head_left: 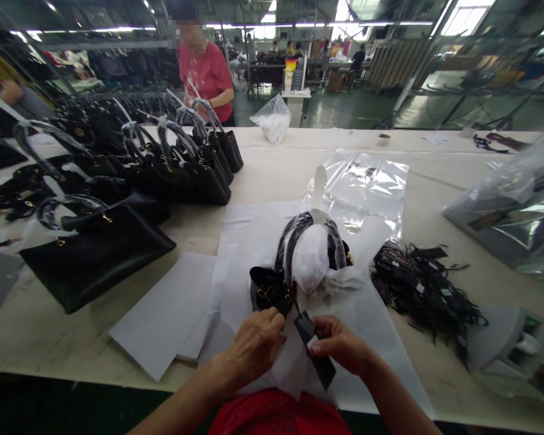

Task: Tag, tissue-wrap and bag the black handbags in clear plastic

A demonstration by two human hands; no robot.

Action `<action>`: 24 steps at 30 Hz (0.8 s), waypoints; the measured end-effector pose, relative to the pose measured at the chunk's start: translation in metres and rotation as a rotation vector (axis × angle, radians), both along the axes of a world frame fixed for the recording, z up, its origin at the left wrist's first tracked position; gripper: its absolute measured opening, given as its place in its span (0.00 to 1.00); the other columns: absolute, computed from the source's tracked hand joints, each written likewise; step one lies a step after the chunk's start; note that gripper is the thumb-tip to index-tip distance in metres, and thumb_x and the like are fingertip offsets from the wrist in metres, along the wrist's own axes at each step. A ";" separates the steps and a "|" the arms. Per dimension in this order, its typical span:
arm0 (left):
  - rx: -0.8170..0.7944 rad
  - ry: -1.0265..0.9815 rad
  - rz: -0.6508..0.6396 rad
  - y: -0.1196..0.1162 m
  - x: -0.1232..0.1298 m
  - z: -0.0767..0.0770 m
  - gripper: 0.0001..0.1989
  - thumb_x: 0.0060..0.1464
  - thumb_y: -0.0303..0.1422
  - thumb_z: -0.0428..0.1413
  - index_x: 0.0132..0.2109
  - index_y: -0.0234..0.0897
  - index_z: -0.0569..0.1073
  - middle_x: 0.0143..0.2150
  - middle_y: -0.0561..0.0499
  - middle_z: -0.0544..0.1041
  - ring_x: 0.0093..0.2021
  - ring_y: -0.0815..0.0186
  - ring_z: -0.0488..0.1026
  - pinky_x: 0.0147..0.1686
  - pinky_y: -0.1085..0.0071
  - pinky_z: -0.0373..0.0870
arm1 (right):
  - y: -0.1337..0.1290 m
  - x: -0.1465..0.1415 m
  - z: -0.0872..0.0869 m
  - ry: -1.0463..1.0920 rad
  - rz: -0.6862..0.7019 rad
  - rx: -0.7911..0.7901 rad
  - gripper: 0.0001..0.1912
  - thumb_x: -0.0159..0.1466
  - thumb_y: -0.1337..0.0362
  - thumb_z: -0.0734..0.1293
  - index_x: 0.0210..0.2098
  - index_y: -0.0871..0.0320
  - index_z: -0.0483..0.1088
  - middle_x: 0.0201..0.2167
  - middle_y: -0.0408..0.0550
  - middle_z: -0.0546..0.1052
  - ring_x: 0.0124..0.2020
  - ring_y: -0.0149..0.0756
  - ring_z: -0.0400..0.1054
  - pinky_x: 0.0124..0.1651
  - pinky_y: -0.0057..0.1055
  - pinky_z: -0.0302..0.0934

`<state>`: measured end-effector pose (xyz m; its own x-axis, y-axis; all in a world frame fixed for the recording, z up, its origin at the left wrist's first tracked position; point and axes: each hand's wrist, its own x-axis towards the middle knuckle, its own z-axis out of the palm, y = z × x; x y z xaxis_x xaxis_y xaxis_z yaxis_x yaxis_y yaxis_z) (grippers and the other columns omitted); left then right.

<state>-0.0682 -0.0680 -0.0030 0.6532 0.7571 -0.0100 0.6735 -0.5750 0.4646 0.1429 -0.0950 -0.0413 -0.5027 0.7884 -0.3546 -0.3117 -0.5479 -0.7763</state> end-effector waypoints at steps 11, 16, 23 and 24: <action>-0.646 -0.637 0.104 0.003 -0.011 -0.001 0.09 0.43 0.30 0.57 0.26 0.34 0.62 0.41 0.49 0.67 0.32 0.71 0.61 0.31 0.74 0.59 | 0.008 -0.048 -0.020 0.277 -0.585 -0.037 0.15 0.37 0.67 0.77 0.26 0.58 0.76 0.26 0.43 0.78 0.28 0.32 0.70 0.36 0.28 0.63; -0.712 -0.654 0.120 -0.003 -0.010 -0.009 0.11 0.44 0.34 0.59 0.36 0.34 0.73 0.48 0.47 0.64 0.30 0.74 0.62 0.29 0.74 0.61 | 0.022 -0.067 -0.017 0.299 -0.728 -0.098 0.15 0.36 0.67 0.78 0.25 0.58 0.75 0.24 0.41 0.78 0.27 0.31 0.69 0.32 0.27 0.62; -0.636 -0.560 0.147 -0.008 -0.005 -0.012 0.23 0.45 0.38 0.58 0.49 0.35 0.71 0.46 0.45 0.64 0.31 0.70 0.65 0.30 0.71 0.64 | 0.024 -0.077 -0.024 0.224 -0.633 0.017 0.16 0.45 0.54 0.75 0.29 0.56 0.74 0.27 0.40 0.75 0.31 0.30 0.67 0.38 0.27 0.62; -0.635 -0.588 0.151 -0.007 -0.006 -0.010 0.23 0.46 0.39 0.58 0.49 0.35 0.72 0.42 0.47 0.66 0.32 0.69 0.64 0.31 0.71 0.64 | 0.022 -0.075 -0.025 0.134 -0.604 0.116 0.15 0.51 0.50 0.71 0.29 0.56 0.73 0.26 0.41 0.74 0.30 0.30 0.66 0.38 0.28 0.62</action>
